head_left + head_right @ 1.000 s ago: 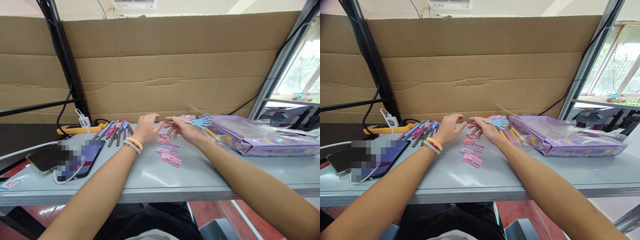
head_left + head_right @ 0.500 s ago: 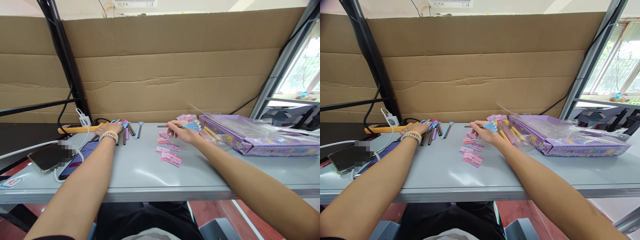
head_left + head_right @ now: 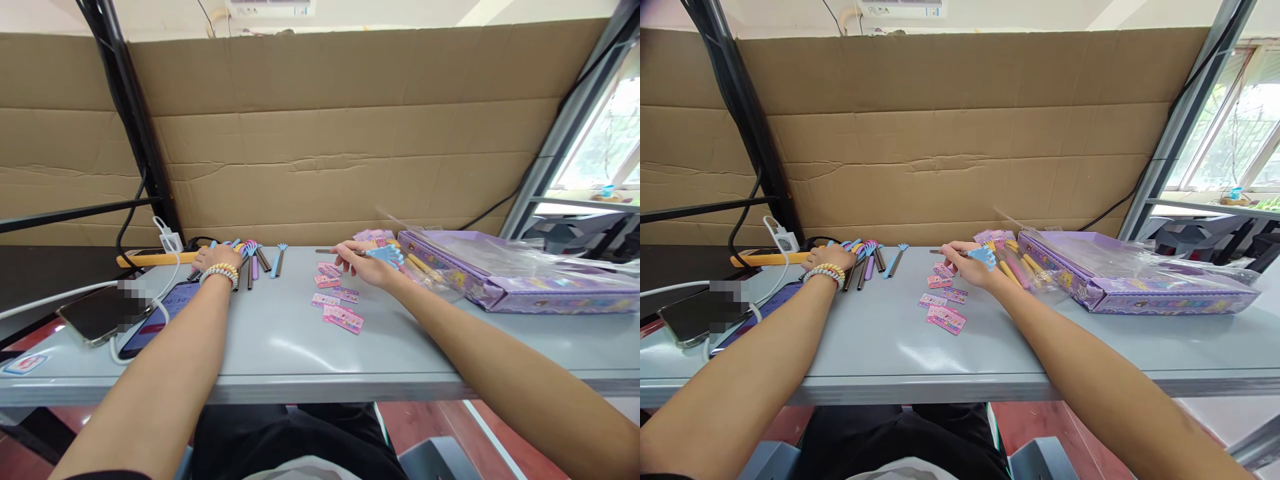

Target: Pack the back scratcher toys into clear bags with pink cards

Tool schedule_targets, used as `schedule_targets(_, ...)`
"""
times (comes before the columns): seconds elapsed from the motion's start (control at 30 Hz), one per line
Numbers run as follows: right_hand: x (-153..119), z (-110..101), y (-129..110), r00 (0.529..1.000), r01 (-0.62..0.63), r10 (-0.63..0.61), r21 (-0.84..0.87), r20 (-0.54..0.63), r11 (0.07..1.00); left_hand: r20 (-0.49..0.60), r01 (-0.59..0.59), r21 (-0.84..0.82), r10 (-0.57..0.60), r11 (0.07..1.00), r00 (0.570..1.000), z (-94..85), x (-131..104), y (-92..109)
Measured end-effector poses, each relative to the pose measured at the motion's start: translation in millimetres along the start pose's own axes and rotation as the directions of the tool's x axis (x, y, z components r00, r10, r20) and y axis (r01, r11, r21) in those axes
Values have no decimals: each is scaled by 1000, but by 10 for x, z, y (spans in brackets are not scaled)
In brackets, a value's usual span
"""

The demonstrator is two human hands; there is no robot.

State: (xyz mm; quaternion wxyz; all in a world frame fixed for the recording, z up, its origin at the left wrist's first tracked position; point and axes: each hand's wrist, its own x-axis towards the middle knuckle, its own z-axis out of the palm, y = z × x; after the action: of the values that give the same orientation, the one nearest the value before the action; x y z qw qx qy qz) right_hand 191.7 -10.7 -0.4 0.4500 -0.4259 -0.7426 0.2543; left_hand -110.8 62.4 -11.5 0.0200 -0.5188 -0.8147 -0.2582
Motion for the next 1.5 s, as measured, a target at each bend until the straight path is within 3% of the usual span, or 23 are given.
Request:
schedule_targets(0.07, 10, 1, 12, 1000, 3, -3, 22, -6, 1000, -120, 75, -40, -80, 996, 990, -40, -39, 66)
schedule_targets(0.1, 17, -1, 21, 1000, 2, -2, 39, -7, 999, -151, 34, -72, -45, 997, 988, -56, -56, 111)
schedule_targets(0.17, 34, -12, 40, 1000, -9, 10, 83, -11, 997, -151, -192, -152, 170, 970, 974, -73, -94, 220)
schedule_targets(0.23, 52, -32, 55, 999, -19, 25, 152, -37, 988, -148, -406, -240, 380, 882, 913, -65, -154, 344)
schedule_targets(0.3, 67, -59, 66, 996, -29, 48, 247, -75, 969, -143, -523, -294, 504, 800, 852, -45, -249, 468)
schedule_targets(0.47, 93, -99, 100, 995, -65, 91, 428, -42, 901, -55, -626, -319, 646, 712, 762, -17, -533, 679)
schedule_targets(0.63, 93, -73, 103, 997, -68, 74, 533, 10, 843, -6, -728, -269, 755, 630, 656, 15, -624, 723)
schedule_targets(0.7, 92, -73, 91, 996, -68, 87, 555, -9, 829, 2, -732, -251, 757, 633, 653, 42, -612, 713)
schedule_targets(0.87, 104, -126, 77, 981, -51, 145, 558, -126, 828, 38, -683, -219, 705, 697, 708, 77, -564, 676)
schedule_targets(1.0, 108, -155, 74, 979, -42, 145, 565, -140, 824, 74, -660, -210, 685, 721, 725, 77, -550, 664)
schedule_targets(1.23, 101, -154, 52, 983, -64, 149, 567, -106, 821, 94, -673, -201, 698, 712, 710, 98, -550, 664)
schedule_targets(1.5, 86, -225, 38, 981, -103, 184, 635, -64, 766, 109, -699, -276, 744, 660, 659, 44, -589, 639)
